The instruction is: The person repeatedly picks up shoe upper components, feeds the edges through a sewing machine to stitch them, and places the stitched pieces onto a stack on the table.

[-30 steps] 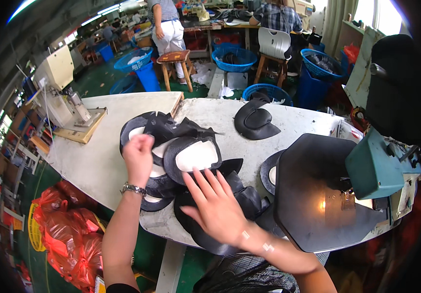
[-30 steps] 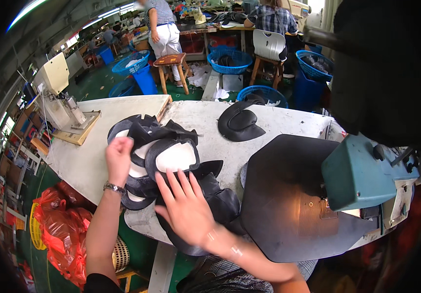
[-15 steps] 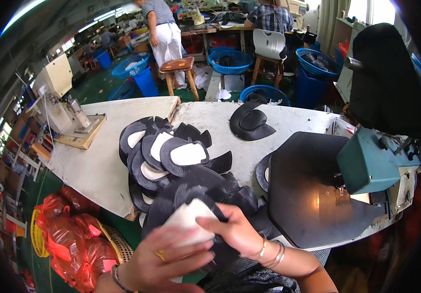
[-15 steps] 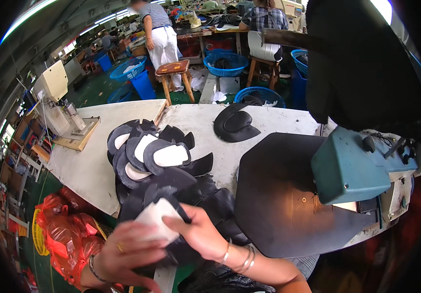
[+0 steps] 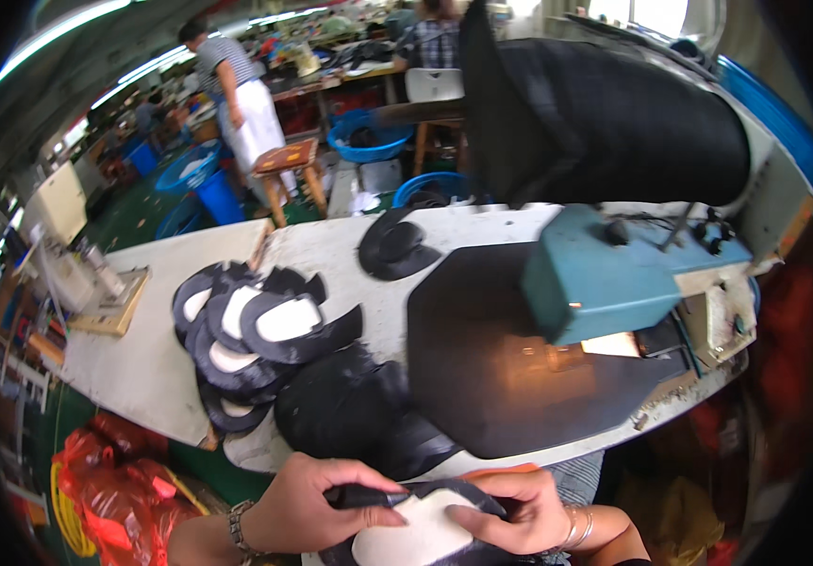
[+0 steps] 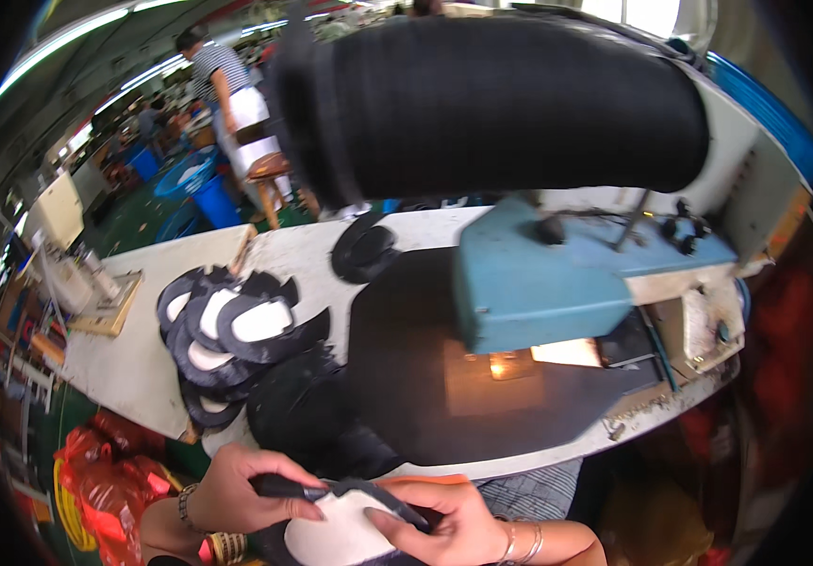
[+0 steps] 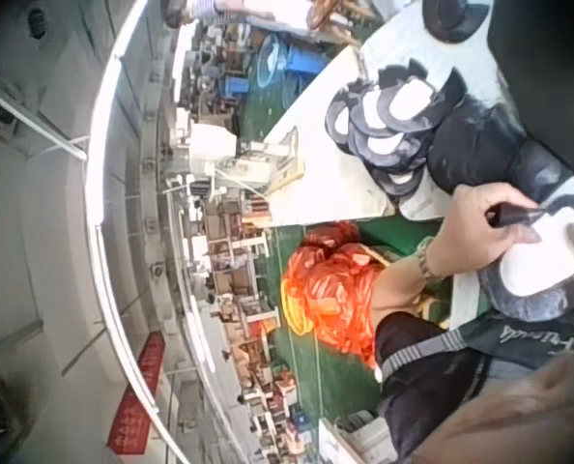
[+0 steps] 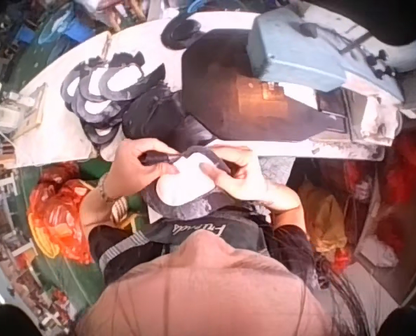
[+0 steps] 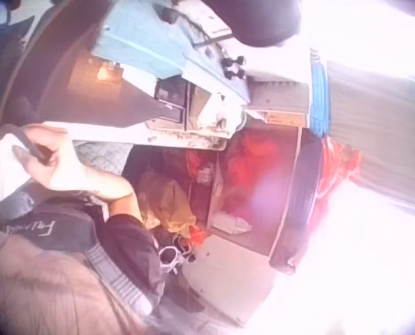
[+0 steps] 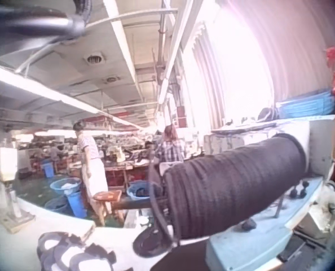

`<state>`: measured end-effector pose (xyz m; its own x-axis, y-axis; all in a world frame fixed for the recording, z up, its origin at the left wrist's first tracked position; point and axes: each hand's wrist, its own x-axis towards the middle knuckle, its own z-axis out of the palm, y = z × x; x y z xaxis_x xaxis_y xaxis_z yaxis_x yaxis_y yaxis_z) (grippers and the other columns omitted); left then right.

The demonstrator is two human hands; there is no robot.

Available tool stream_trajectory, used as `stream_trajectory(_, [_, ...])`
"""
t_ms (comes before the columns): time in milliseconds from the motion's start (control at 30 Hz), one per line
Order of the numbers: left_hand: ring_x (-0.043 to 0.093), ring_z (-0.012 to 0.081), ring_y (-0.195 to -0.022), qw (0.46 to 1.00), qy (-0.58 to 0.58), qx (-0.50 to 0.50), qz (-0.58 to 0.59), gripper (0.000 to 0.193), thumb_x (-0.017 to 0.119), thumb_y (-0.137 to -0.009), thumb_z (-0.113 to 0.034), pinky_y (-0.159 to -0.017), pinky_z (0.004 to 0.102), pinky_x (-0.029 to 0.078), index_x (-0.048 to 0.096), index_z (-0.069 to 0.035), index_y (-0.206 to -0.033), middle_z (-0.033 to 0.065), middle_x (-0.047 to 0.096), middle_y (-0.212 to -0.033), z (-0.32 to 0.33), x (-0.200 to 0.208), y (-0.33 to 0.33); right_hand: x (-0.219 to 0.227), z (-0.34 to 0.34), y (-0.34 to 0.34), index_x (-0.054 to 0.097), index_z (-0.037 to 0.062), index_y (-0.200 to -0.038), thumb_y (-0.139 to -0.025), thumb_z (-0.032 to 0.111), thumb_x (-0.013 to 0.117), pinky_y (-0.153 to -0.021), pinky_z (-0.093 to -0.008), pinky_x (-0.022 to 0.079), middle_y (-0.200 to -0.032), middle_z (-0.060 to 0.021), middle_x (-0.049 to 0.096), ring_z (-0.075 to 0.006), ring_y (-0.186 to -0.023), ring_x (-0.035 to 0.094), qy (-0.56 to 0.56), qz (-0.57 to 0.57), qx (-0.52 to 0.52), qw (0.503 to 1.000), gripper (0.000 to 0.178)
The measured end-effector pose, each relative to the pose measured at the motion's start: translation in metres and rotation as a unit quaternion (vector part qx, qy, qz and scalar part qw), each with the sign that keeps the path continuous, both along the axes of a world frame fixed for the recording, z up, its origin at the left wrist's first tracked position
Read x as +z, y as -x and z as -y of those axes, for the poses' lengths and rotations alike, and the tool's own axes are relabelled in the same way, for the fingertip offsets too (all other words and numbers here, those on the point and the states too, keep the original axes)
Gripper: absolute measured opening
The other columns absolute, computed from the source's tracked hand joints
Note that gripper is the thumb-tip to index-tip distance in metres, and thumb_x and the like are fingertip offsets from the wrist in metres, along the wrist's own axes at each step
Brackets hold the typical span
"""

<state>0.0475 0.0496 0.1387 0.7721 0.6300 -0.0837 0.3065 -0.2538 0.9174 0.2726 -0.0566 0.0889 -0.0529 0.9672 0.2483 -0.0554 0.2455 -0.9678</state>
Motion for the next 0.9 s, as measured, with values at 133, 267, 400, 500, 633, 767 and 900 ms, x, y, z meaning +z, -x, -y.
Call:
stream_trajectory(133, [0.073, 0.0119, -0.078, 0.993, -0.036, -0.099, -0.052, 0.025, 0.086, -0.076, -0.015, -0.072, 0.0227, 0.054, 0.076, -0.004, -0.097, 0.0091, 0.076, -0.087, -0.005, 0.019, -0.039, 0.017, 0.002, -0.04, 0.07, -0.0086, -0.106, -0.082, -0.007, 0.071, -0.066, -0.0252, 0.055, -0.087, -0.0137, 0.071, -0.016, -0.072, 0.069, -0.135, 0.131, -0.05, 0.981, 0.024])
stream_trajectory(267, [0.059, 0.0242, -0.058, 0.988, -0.15, -0.039, -0.011, 0.027, 0.082, -0.08, -0.03, -0.058, 0.0332, 0.047, 0.072, -0.007, -0.093, 0.0091, 0.062, -0.066, -0.026, 0.014, -0.092, 0.021, 0.007, -0.069, 0.072, 0.0038, -0.11, -0.079, -0.007, 0.07, -0.058, -0.0318, 0.053, -0.079, -0.0081, 0.059, -0.0199, -0.065, 0.063, -0.178, 0.277, -0.128, 0.935, 0.032])
stream_trajectory(400, [0.056, 0.0254, -0.089, 0.938, -0.339, -0.036, -0.07, 0.035, 0.082, -0.076, -0.035, -0.087, 0.0418, 0.036, 0.072, -0.005, -0.09, 0.0097, 0.065, -0.08, -0.054, 0.0, -0.133, 0.017, -0.003, -0.089, 0.07, 0.003, -0.113, -0.075, -0.007, 0.07, -0.057, -0.0331, 0.053, -0.078, -0.0079, 0.056, -0.0217, -0.063, 0.06, -0.171, 0.356, -0.177, 0.901, 0.04])
stream_trajectory(500, [0.055, 0.0246, -0.091, 0.956, -0.283, -0.043, -0.059, 0.032, 0.08, -0.075, -0.033, -0.089, 0.0439, 0.032, 0.069, -0.006, -0.089, 0.0059, 0.064, -0.077, -0.065, -0.009, -0.15, 0.021, -0.007, -0.101, 0.065, 0.0008, -0.119, -0.073, -0.003, 0.065, -0.069, -0.0345, 0.055, -0.089, -0.0104, 0.06, -0.0272, -0.08, 0.064, -0.118, 0.458, -0.143, 0.869, 0.047])
stream_trajectory(633, [0.054, 0.0208, -0.081, 0.975, -0.218, -0.047, -0.006, 0.027, 0.078, -0.075, -0.032, -0.08, 0.0391, 0.034, 0.068, -0.011, -0.089, 0.0015, 0.062, -0.072, -0.086, -0.023, -0.163, 0.023, -0.019, -0.113, 0.064, 0.0002, -0.12, -0.078, 0.004, 0.062, -0.071, -0.0338, 0.056, -0.098, -0.012, 0.059, -0.0286, -0.087, 0.064, -0.086, 0.52, -0.138, 0.838, 0.042])
stream_trajectory(767, [0.054, 0.0205, -0.075, 0.941, -0.337, -0.038, -0.019, 0.022, 0.077, -0.077, -0.029, -0.078, 0.0367, 0.036, 0.069, -0.012, -0.089, 0.0013, 0.062, -0.07, -0.088, -0.027, -0.167, 0.023, -0.026, -0.119, 0.064, -0.0003, -0.119, -0.076, 0.005, 0.064, -0.071, -0.0345, 0.056, -0.099, -0.013, 0.059, -0.0293, -0.088, 0.064, -0.075, 0.535, -0.142, 0.83, 0.044])
stream_trajectory(900, [0.055, 0.0194, -0.08, 0.926, -0.368, -0.086, -0.013, 0.02, 0.076, -0.078, -0.025, -0.081, 0.0373, 0.037, 0.069, -0.012, -0.09, 0.0019, 0.064, -0.075, -0.088, -0.021, -0.162, 0.019, -0.024, -0.122, 0.064, -0.0001, -0.117, -0.072, 0.008, 0.067, -0.069, -0.0353, 0.056, -0.104, -0.0152, 0.058, -0.0314, -0.089, 0.064, -0.122, 0.531, -0.142, 0.826, 0.045])
